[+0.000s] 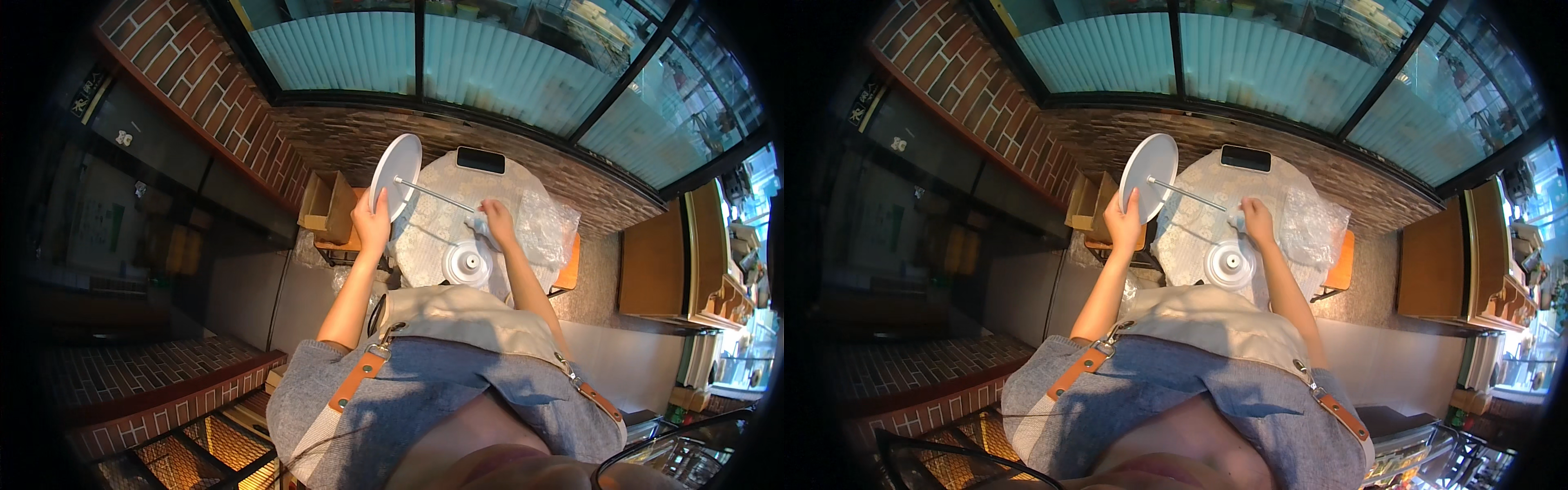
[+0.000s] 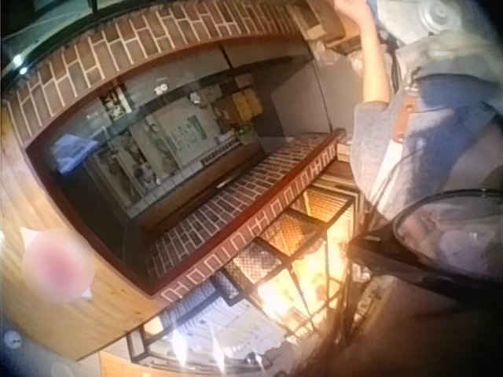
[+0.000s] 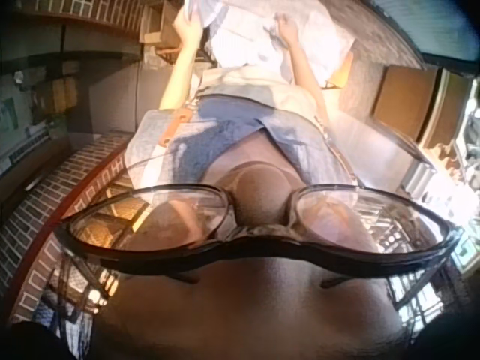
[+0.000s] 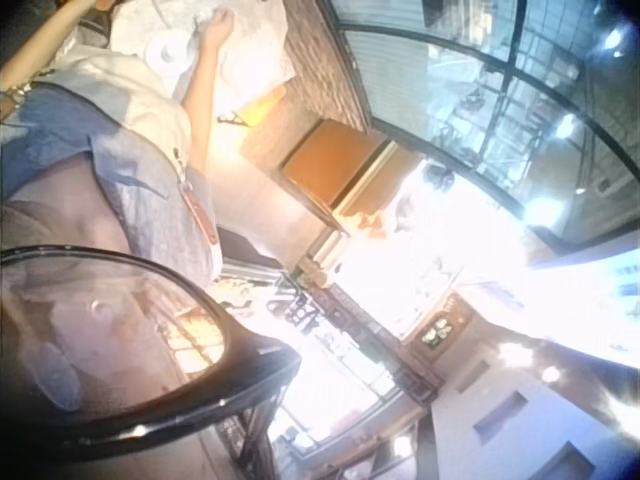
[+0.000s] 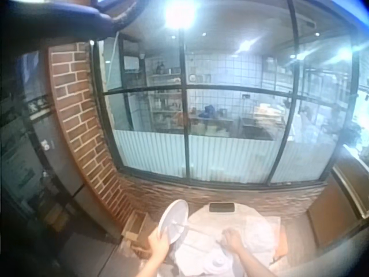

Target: The person unwraps a white lamp from bubble wrap, then assembles it by attaching the base, stem, and shade. They use a screwdriver to secure the components and inspect the finished lamp.

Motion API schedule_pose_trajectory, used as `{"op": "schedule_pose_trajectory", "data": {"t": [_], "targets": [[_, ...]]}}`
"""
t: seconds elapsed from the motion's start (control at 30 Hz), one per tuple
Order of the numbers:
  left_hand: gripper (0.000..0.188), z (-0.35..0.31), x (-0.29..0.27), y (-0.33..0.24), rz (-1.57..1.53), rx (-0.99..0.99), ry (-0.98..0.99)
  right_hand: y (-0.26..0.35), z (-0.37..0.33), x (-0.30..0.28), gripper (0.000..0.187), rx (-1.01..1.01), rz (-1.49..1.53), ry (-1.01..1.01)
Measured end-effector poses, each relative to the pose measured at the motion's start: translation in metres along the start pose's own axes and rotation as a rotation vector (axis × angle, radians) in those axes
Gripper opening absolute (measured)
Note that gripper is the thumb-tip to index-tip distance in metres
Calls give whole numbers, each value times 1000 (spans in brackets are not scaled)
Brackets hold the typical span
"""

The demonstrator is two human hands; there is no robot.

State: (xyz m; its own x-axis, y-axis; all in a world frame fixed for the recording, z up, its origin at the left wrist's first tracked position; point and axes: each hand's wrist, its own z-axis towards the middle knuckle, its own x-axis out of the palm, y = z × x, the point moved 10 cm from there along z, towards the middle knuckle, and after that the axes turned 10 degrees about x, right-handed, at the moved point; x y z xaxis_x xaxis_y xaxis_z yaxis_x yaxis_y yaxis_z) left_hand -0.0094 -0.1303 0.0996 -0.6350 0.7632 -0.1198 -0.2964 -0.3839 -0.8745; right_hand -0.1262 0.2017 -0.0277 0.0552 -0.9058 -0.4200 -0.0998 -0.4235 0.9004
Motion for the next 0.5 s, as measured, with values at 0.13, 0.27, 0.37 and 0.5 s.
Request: {"op": "schedule_pose_trajectory", "data": {"t": [0.13, 0.27, 0.37, 0.5], "targets": [[20, -16, 5, -1, 6, 55, 26, 73, -78, 30, 43, 540, 405, 664], [19, -21, 33, -15, -12, 82, 93, 67, -74, 3, 39, 126, 238, 337], [19, -23, 41, -20, -12, 86, 107, 87, -93, -28, 34, -68, 48, 13], [19, -26, 50, -24, -33, 48, 147, 82, -107, -33, 27, 56, 303, 30]]}}
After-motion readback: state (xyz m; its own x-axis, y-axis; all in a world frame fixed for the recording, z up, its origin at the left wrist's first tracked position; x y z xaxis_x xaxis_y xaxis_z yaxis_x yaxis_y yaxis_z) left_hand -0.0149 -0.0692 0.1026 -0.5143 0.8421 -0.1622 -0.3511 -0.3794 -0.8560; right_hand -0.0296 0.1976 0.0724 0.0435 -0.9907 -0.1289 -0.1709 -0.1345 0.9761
